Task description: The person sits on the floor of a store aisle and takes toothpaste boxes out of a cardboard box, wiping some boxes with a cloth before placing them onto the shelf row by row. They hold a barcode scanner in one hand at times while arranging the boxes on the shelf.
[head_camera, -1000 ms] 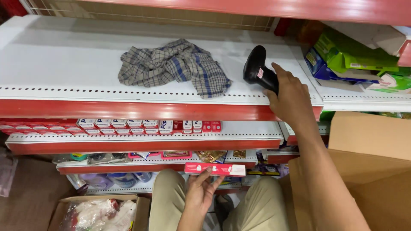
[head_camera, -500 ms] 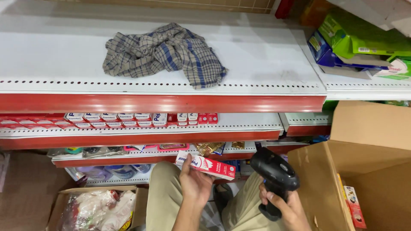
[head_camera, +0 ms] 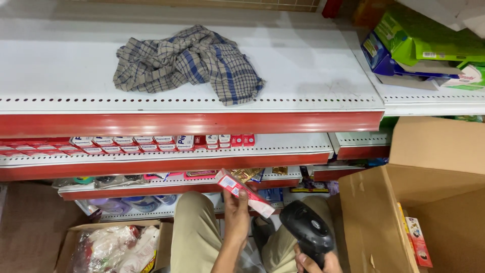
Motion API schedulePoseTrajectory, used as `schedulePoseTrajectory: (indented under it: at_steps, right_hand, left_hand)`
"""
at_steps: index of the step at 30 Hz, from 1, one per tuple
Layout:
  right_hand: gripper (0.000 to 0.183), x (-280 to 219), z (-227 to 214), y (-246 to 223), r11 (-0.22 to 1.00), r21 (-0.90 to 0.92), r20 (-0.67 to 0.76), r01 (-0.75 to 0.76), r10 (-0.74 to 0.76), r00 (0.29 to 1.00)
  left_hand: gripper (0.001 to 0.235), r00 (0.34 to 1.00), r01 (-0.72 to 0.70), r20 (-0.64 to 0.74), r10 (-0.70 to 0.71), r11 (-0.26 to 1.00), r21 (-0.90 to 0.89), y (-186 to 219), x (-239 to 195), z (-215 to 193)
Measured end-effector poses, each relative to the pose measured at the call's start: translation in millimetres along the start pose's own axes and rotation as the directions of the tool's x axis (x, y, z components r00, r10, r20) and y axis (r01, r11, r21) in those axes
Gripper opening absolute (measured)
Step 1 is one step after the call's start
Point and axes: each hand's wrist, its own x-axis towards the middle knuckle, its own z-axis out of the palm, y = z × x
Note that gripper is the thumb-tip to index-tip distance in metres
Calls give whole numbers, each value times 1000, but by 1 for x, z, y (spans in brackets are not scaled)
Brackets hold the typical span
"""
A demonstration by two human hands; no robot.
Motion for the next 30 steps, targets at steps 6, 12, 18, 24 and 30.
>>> schedulePoseTrajectory:
  at_steps: [6,12,18,24,30]
  right_hand:
    - [39,8,23,-30,979,-164,10,123,-123,992]
    - [63,17,56,-111,747,-663,-21,57,-94,995]
    - [73,20,52,-89,785,-619,15,30,-25,1000]
    - [74,21,40,-67,811,-570,109,130,-82,991]
    - [77,27,19,-73,786,-585,138,202,-149,979]
  left_hand:
    - [48,980,-199,156,127,725,659,22,0,-3]
    - [64,967,-45,107,-232,256,966,100,8,-3]
    - [68,933,-153,143,-329,-6,988,117,14,-14]
    - [67,909,-205,148,-390,-110,973,124,10,-9]
    - [66,888,-216,173,-426,-54,975,132,3,0]
